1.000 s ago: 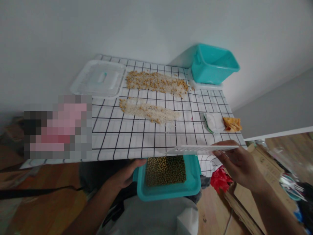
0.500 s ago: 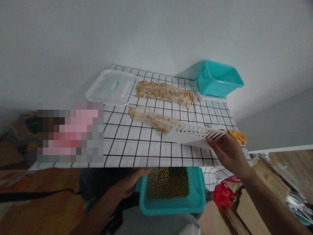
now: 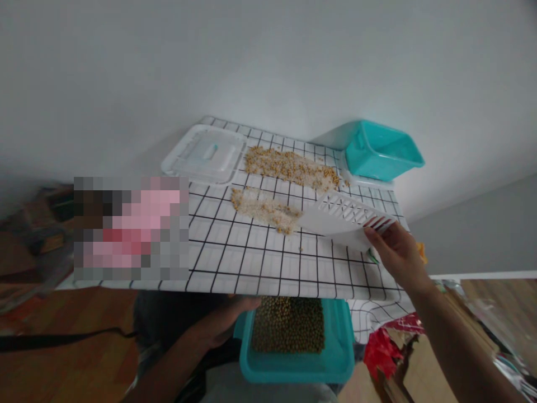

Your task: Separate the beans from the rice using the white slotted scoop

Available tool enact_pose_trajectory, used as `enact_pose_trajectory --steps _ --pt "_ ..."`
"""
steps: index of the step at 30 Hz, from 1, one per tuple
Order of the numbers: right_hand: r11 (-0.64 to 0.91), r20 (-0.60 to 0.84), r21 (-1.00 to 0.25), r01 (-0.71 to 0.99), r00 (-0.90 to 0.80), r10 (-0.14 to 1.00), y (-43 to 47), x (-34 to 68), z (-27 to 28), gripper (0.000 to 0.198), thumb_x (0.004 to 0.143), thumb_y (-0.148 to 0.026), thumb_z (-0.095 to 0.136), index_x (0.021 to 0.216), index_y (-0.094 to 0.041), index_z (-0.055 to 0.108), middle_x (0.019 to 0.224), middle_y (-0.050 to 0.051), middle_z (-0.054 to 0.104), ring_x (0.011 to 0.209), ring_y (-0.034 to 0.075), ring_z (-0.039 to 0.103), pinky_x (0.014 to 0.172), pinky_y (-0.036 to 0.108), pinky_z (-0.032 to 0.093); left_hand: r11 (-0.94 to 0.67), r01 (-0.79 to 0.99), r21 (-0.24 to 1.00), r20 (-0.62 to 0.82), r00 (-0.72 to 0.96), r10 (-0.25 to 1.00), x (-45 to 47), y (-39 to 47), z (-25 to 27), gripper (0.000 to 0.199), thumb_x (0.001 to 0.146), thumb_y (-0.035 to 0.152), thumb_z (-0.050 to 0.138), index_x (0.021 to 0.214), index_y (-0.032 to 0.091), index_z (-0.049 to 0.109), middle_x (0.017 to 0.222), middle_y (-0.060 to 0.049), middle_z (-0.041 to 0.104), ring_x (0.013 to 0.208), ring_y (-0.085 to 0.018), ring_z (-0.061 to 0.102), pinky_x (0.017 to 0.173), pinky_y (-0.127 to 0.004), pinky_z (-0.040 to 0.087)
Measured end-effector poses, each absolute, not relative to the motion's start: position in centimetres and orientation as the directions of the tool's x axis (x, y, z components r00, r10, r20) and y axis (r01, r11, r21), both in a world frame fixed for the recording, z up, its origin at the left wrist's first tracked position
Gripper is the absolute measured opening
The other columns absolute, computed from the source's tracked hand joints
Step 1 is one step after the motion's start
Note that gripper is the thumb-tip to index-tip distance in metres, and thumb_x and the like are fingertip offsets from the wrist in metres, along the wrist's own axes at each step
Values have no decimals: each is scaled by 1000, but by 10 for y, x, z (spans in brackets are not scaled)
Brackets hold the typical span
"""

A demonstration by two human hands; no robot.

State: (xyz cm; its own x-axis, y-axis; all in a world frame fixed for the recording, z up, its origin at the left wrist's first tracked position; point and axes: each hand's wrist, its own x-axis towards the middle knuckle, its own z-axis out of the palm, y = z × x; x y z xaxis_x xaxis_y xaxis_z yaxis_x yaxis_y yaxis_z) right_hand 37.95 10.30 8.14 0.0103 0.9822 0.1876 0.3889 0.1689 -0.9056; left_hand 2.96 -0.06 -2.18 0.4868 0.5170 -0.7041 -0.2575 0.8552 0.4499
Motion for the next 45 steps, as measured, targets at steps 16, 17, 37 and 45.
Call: enact_pose_trajectory --steps 16,17,37,45 --pt "214 205 -899 382 -65 977 129 367 85 29 88 -39 68 112 -23 63 105 5 69 105 22 66 100 42 51 846 -273 458 -659 534 529 33 -1 -24 36 75 40 76 102 17 75 109 -13 79 107 -33 70 91 -42 50" --pt "212 201 -899 383 -69 977 127 367 86 30 88 -40 68 112 -23 63 106 6 69 105 22 66 100 43 51 848 -270 457 -657 540 526 36 0 -25 35 74 40 76 100 16 75 105 -13 79 107 -33 70 91 -42 50" --pt "65 59 -892 447 -27 998 37 399 94 22 90 -33 66 111 -25 65 109 7 72 98 23 70 85 36 59 878 -200 434 -725 502 472 68 7 -32 29 72 39 75 90 16 74 89 -11 81 107 -34 71 96 -43 49" --pt "40 4 -897 441 -82 997 24 370 89 18 92 -33 64 107 -24 66 101 6 73 93 21 70 81 32 60 866 -254 430 -675 546 496 63 0 -30 36 75 39 74 102 17 74 107 -12 79 115 -33 67 101 -43 48"
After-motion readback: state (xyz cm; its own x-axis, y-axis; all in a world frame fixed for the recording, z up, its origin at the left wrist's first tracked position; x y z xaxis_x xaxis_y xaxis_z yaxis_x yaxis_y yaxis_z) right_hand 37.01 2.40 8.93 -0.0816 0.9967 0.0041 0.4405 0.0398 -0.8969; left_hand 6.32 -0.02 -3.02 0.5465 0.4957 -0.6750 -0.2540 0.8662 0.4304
